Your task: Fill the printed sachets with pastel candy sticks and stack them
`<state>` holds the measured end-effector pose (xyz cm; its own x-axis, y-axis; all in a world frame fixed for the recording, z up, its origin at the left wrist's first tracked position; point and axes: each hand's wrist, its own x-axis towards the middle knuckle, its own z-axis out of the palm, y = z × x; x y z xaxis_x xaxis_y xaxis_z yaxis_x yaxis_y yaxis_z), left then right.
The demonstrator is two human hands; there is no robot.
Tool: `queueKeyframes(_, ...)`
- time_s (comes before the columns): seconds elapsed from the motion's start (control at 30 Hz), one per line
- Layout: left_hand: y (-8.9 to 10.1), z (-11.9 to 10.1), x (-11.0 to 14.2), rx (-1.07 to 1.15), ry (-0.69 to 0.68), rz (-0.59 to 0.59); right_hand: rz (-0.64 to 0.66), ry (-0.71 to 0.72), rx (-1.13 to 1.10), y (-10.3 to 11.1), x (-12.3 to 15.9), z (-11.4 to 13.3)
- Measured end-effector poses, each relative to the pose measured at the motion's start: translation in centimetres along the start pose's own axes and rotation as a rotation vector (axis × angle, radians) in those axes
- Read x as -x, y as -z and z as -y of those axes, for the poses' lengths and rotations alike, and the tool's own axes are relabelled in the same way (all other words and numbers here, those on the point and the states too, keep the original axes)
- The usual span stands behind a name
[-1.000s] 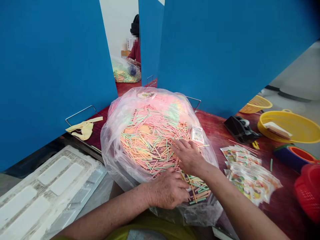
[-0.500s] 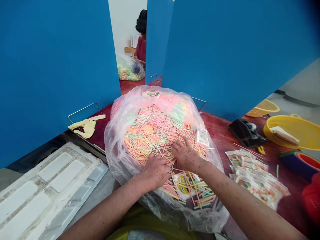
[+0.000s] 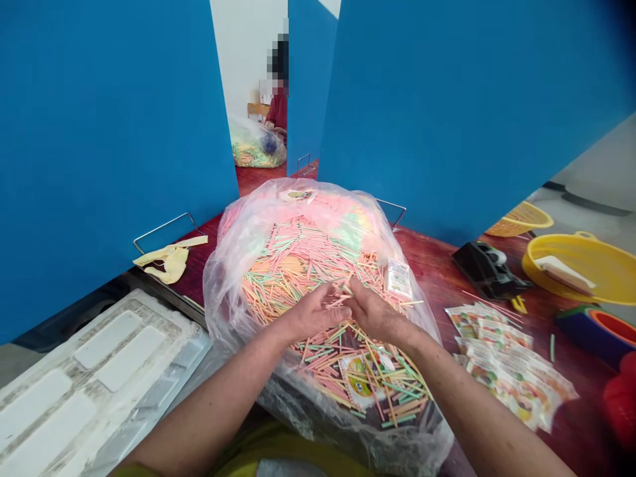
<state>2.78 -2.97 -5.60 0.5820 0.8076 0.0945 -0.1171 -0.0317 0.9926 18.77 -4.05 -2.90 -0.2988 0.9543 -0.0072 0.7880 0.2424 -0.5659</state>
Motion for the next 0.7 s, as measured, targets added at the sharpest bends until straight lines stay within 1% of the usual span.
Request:
queueKeyframes(0.03, -0.6, 0.4, -0.3, 0.191, 0.041, -0.026, 0.022, 0.016, -0.064, -0.4, -0.2, 0.4)
queueKeyframes(0.07, -1.2, 0.7, -0.6, 0.342, 0.07, -0.085, 0.041, 0.04, -0.126, -0.9, -0.5, 0.8)
queueKeyframes(0.1, -1.7, 1.0, -0.8, 0.448, 0.081, -0.166, 0.058, 0.064, -0.183, -1.3, -0.7, 1.1)
queueKeyframes(0.13, -2.0, 1.2, -1.0, 0.508, 0.082, -0.249, 0.071, 0.084, -0.227, -1.6, -1.0, 1.3)
queueKeyframes(0.17, -2.2, 1.3, -1.3, 0.531, 0.07, -0.32, 0.087, 0.096, -0.247, -1.8, -1.2, 1.4)
queueKeyframes(0.23, -1.7, 1.2, -1.6, 0.512, 0.036, -0.422, 0.126, 0.061, -0.186, -1.8, -1.2, 1.3)
queueKeyframes(0.3, -0.6, 0.9, -1.8, 0.498, 0.027, -0.53, 0.151, -0.043, -0.065, -1.6, -1.0, 1.0)
queueKeyframes(0.37, 0.7, 0.5, -1.7, 0.568, 0.089, -0.624, 0.144, -0.108, 0.026, -1.2, -0.7, 0.9)
queueKeyframes(0.4, 1.3, 0.4, -1.5, 0.626, 0.155, -0.639, 0.142, -0.103, 0.05, -1.0, -0.5, 0.9)
queueKeyframes(0.43, 1.8, 0.3, -1.2, 0.688, 0.236, -0.623, 0.148, -0.073, 0.074, -0.8, -0.4, 1.0)
queueKeyframes(0.5, 2.3, 0.1, -0.5, 0.783, 0.399, -0.55, 0.17, 0.011, 0.173, -0.6, -0.4, 1.3)
queueKeyframes(0.53, 2.4, 0.0, -0.1, 0.81, 0.46, -0.521, 0.182, 0.051, 0.238, -0.5, -0.5, 1.4)
queueKeyframes(0.6, 2.4, -0.2, 0.6, 0.829, 0.514, -0.502, 0.21, 0.111, 0.381, -0.7, -0.5, 1.6)
queueKeyframes(0.7, 2.1, -0.6, 1.2, 0.806, 0.498, -0.501, 0.263, 0.126, 0.565, -2.2, -0.1, 1.4)
